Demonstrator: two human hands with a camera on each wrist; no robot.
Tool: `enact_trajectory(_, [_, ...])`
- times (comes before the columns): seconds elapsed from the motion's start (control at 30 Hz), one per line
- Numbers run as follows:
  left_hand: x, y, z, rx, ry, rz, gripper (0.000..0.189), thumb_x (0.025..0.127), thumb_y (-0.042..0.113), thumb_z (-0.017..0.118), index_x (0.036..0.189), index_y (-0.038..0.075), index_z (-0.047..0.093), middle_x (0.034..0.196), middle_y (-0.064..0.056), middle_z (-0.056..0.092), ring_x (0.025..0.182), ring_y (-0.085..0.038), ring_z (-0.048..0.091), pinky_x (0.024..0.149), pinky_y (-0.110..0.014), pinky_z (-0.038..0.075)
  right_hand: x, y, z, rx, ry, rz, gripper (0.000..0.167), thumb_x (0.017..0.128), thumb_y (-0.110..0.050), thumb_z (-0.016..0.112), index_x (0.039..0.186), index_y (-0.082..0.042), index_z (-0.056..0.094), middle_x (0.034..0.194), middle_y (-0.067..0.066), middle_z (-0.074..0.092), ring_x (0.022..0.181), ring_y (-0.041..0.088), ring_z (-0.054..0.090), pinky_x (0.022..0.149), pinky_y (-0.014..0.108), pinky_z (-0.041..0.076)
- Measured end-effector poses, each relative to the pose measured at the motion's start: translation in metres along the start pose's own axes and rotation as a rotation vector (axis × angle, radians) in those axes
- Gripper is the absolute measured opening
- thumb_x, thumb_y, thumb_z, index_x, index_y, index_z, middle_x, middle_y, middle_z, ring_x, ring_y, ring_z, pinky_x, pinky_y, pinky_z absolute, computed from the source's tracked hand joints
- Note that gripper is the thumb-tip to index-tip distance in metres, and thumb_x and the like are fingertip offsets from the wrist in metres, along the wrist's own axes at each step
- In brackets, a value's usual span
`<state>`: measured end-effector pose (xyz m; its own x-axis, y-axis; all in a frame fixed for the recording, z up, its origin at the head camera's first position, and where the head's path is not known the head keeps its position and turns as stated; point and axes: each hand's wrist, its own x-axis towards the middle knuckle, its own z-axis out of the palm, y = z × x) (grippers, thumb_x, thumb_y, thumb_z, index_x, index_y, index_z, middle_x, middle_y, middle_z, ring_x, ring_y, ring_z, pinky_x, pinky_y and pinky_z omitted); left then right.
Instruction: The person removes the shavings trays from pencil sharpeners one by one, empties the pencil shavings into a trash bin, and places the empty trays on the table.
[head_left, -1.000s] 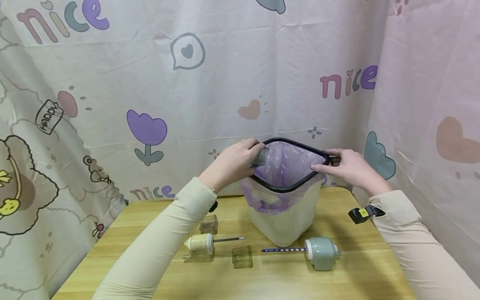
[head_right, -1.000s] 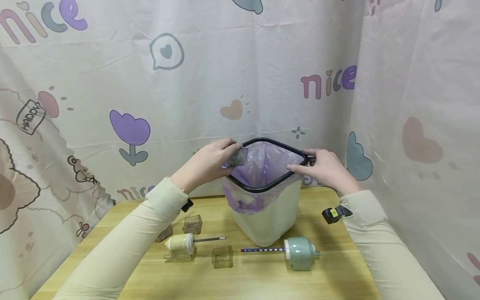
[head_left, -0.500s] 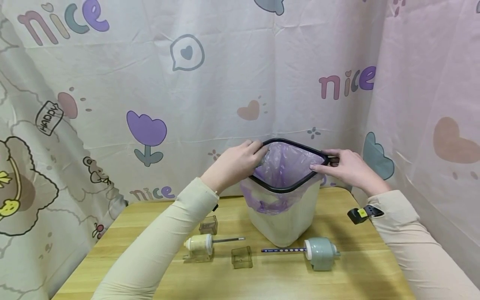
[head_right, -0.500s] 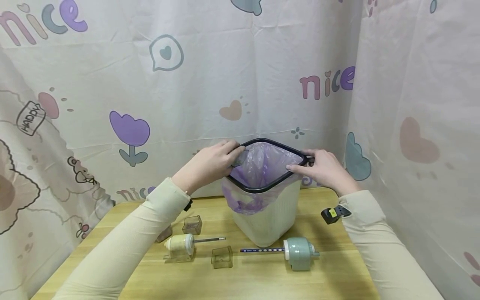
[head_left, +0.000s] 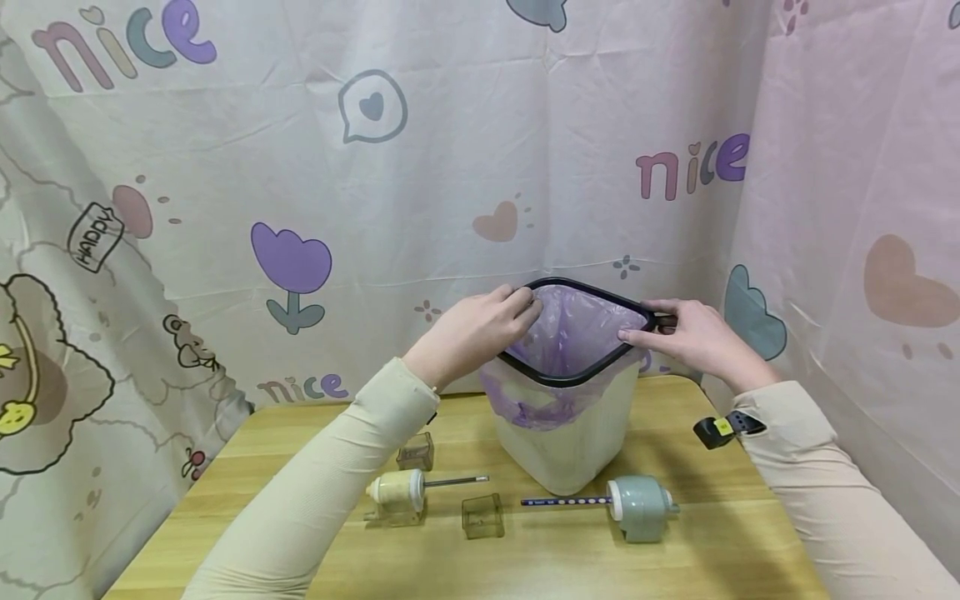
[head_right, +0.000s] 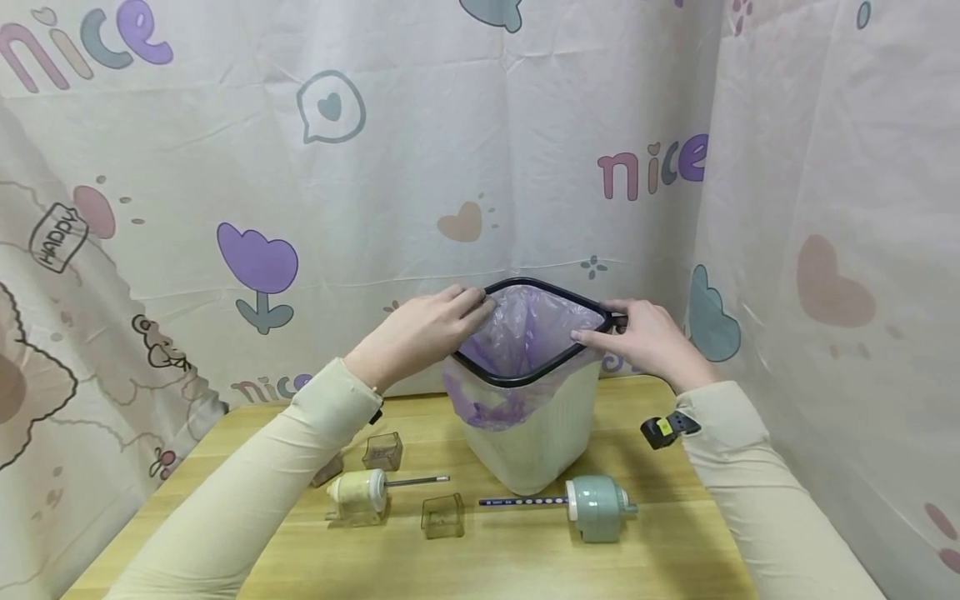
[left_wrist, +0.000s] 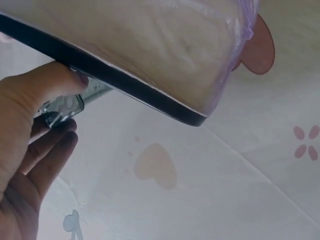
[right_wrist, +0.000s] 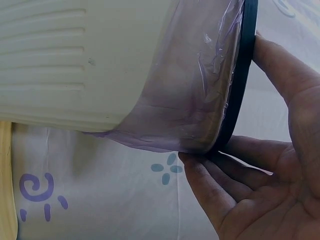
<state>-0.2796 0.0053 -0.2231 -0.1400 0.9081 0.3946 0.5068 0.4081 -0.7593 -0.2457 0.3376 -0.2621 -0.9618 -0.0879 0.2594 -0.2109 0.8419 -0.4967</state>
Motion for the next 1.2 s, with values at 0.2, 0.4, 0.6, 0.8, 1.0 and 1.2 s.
enact_trajectory(0.2, [0.001,0.002,0.000,0.064,0.022,0.036,0.028,0.105,-0.004,0.059,0.126,0.010,0.071,0.116,-0.004,0.066,0.093,-0.018,0.061,0.067,-0.023,0.057,0.000,0.001,0.000,-0.012,0.006,-0.004,0.088,0.096,-0.060,0.072,0.155,0.002,0.053,0.133,0.031,0.071,0.112,0.036,0.068,0.094,0.056,0.058])
enact_trajectory(0.4, [-0.002,0.000,-0.001,0.095,0.065,0.096,0.030,0.106,-0.003,0.058,0.128,0.012,0.071,0.120,-0.003,0.066,0.094,-0.017,0.059,0.071,-0.023,0.055,-0.001,0.000,-0.001,-0.012,-0.005,0.008,0.091,0.096,-0.062,0.071,0.157,0.002,0.050,0.137,0.033,0.068,0.113,0.037,0.068,0.093,0.054,0.058])
enact_trajectory(0.6, [-0.005,-0.003,-0.002,0.074,0.065,0.135,0.035,0.104,-0.002,0.062,0.135,0.014,0.070,0.128,-0.003,0.066,0.098,-0.018,0.060,0.078,-0.024,0.058,0.001,-0.001,-0.001,-0.014,-0.001,0.001,0.090,0.096,-0.061,0.071,0.156,0.002,0.051,0.135,0.032,0.069,0.112,0.037,0.068,0.093,0.055,0.058])
enact_trajectory(0.8, [-0.008,-0.005,-0.001,0.066,0.051,0.143,0.039,0.103,-0.002,0.063,0.138,0.015,0.069,0.131,-0.003,0.066,0.101,-0.018,0.061,0.077,-0.023,0.058,0.000,-0.001,-0.001,-0.009,-0.008,0.002,0.090,0.096,-0.061,0.071,0.157,0.002,0.050,0.137,0.033,0.068,0.117,0.040,0.069,0.096,0.057,0.058])
enact_trajectory(1.0, [-0.010,-0.008,0.000,0.072,0.077,0.153,0.039,0.102,-0.001,0.066,0.138,0.015,0.069,0.132,-0.003,0.067,0.101,-0.018,0.061,0.075,-0.023,0.058,-0.001,-0.001,-0.001,-0.012,-0.012,0.008,0.091,0.096,-0.062,0.071,0.157,0.002,0.049,0.138,0.034,0.067,0.116,0.039,0.067,0.096,0.058,0.057])
enact_trajectory(1.2, [-0.015,-0.010,0.003,0.066,0.080,0.156,0.040,0.101,0.001,0.068,0.138,0.017,0.070,0.136,-0.003,0.066,0.104,-0.018,0.063,0.078,-0.025,0.060,-0.001,-0.001,-0.001,-0.002,-0.016,0.008,0.091,0.097,-0.062,0.071,0.157,0.003,0.049,0.138,0.033,0.067,0.122,0.043,0.067,0.101,0.061,0.056])
